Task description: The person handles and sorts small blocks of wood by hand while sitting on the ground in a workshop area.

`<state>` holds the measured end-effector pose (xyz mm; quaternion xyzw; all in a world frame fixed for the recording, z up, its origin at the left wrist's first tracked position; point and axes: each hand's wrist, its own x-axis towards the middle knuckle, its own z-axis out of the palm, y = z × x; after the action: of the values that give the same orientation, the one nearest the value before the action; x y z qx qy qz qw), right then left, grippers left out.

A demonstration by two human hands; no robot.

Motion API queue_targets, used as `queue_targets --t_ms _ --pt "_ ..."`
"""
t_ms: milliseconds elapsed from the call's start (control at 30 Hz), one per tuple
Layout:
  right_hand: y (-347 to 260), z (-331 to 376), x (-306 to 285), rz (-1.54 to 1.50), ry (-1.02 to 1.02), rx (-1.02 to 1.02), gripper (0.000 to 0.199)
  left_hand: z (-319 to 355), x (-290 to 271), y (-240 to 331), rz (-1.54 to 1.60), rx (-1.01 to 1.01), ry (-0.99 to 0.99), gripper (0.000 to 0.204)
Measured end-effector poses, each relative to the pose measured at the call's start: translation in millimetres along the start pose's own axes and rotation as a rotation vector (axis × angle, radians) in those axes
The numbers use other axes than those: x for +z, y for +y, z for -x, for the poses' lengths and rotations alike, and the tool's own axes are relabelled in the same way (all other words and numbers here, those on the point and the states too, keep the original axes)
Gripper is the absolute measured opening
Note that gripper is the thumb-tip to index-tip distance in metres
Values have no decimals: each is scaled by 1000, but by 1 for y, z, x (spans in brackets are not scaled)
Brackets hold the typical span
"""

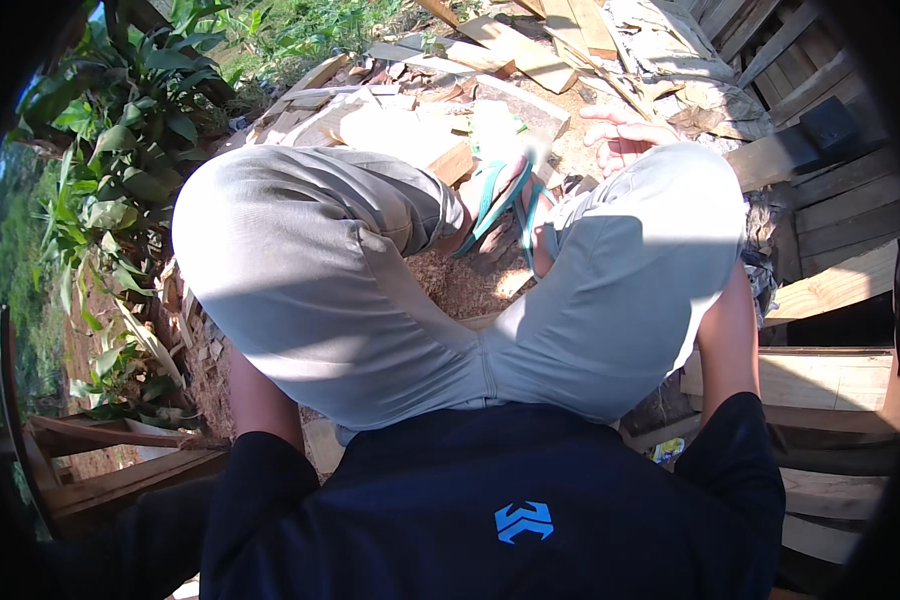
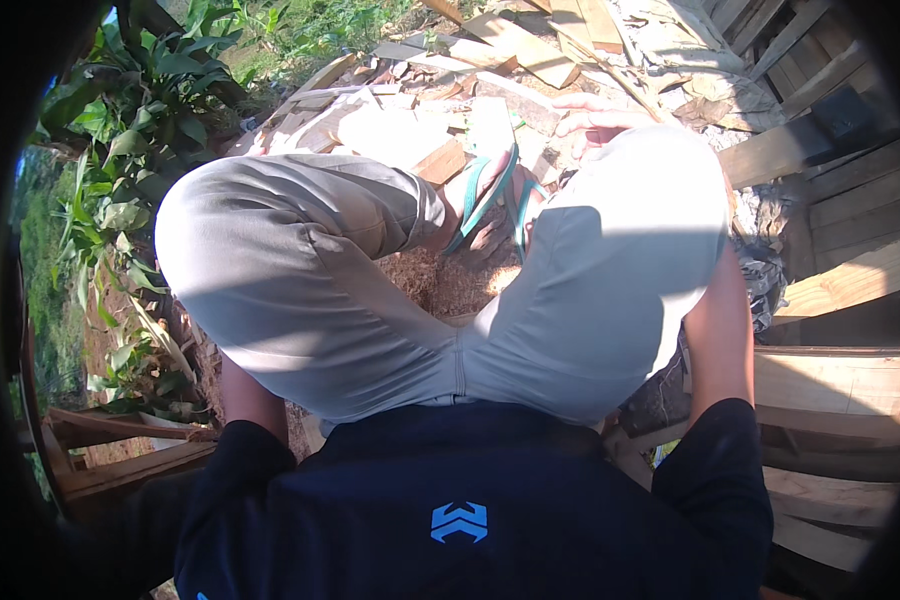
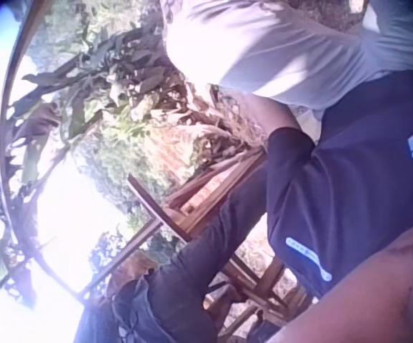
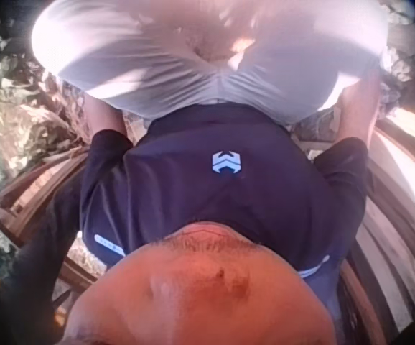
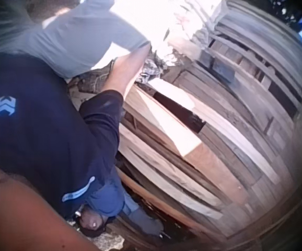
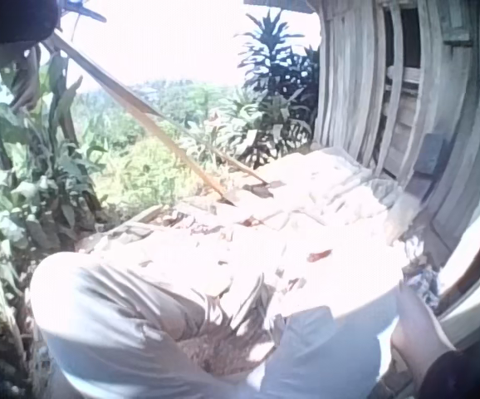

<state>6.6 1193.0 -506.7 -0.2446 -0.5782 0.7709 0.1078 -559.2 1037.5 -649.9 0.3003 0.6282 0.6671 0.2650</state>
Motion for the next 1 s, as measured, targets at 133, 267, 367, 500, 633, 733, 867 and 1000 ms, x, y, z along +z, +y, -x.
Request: queue_targets --t_ms 133,267,367,500,633,733,867,1000 --pt "-4 -6 17 105 -62 -30 62 27 -29 18 -8 -4 82 19" --pt "-10 -7 31 247 -91 -42 62 32 -35 27 11 49 104 19" --pt "-15 -11 35 334 -135 -52 61 29 -40 43 5 135 129 19" --pt "-18 -28 38 505 -206 -140 60 12 -49 99 19 391 138 19" --pt "-42 -63 33 550 -151 -310 60 19 -52 206 87 400 149 24" --pt "-103 -53 20 475 120 -324 51 -2 1 234 283 319 16 24" --pt "-135 -101 10 581 368 -465 31 -28 84 185 473 148 -81 29" --pt "-102 -159 -38 1092 452 -421 40 -10 172 124 379 -31 -197 23"
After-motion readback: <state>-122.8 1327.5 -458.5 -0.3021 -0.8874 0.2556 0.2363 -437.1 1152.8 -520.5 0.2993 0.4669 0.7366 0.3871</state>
